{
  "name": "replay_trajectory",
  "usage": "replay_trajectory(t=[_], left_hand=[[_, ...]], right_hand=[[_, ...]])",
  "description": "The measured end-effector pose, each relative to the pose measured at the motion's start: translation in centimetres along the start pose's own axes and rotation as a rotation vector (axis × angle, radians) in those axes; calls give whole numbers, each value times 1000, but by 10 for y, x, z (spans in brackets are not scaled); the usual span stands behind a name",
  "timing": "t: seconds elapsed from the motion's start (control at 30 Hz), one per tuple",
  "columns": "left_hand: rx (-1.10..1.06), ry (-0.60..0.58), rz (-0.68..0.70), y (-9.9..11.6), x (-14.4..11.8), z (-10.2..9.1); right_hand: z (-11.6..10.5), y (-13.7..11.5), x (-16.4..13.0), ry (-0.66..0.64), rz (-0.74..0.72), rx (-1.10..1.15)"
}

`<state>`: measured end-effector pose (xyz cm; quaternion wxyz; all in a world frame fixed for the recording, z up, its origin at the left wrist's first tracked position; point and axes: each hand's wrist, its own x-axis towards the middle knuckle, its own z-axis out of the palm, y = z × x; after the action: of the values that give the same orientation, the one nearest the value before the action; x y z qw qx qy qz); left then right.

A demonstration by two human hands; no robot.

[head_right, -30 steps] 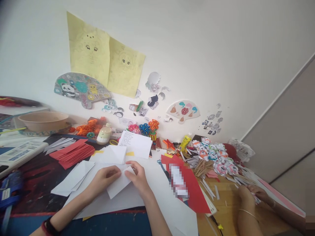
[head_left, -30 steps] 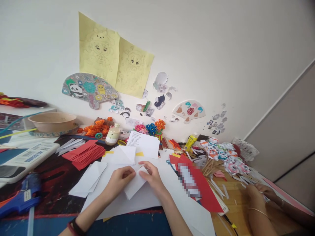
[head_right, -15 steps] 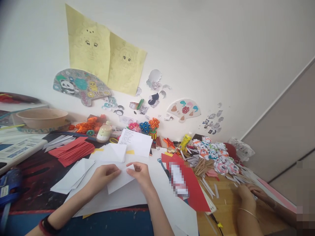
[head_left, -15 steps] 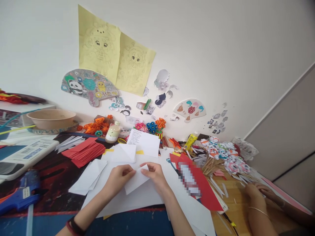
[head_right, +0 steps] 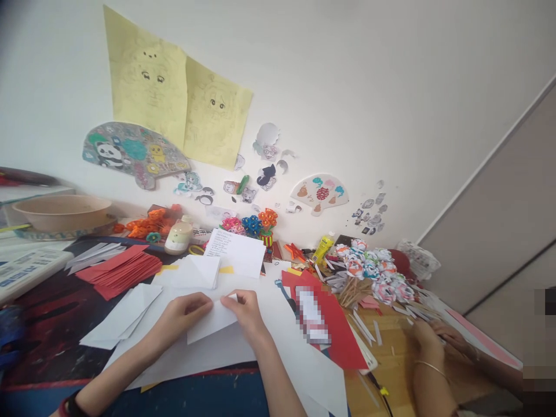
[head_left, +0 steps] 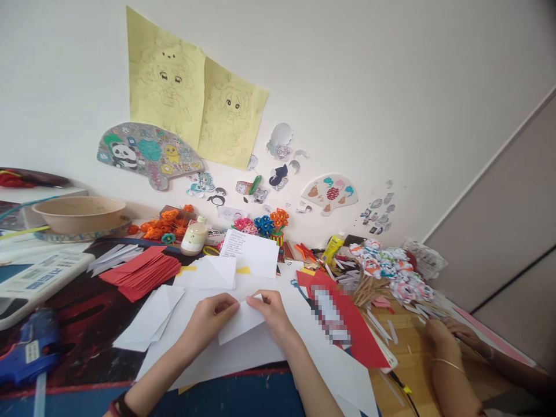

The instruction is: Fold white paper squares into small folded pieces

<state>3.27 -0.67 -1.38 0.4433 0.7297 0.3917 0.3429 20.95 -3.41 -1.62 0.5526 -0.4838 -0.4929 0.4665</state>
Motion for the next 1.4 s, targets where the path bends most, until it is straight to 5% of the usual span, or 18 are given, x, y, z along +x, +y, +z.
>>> replay_trajectory(t=[0.1, 0.37, 0.77, 1.03, 1.4], left_hand=[[-53, 61, -63, -6, 4, -3], [141, 76, -73, -10, 5, -5], [70, -3, -62, -3, 3, 2], [259, 18, 37, 5, 4, -9], [176, 373, -112, -20, 13, -40]], right_hand=[[-3, 1, 1, 15, -10, -10], [-8, -6, -6, -348, 80, -179], [-4, 0, -5, -240, 46, -188], [-8, 0, -4, -264, 37, -208], [-21, -2, -2, -282, 45, -117]])
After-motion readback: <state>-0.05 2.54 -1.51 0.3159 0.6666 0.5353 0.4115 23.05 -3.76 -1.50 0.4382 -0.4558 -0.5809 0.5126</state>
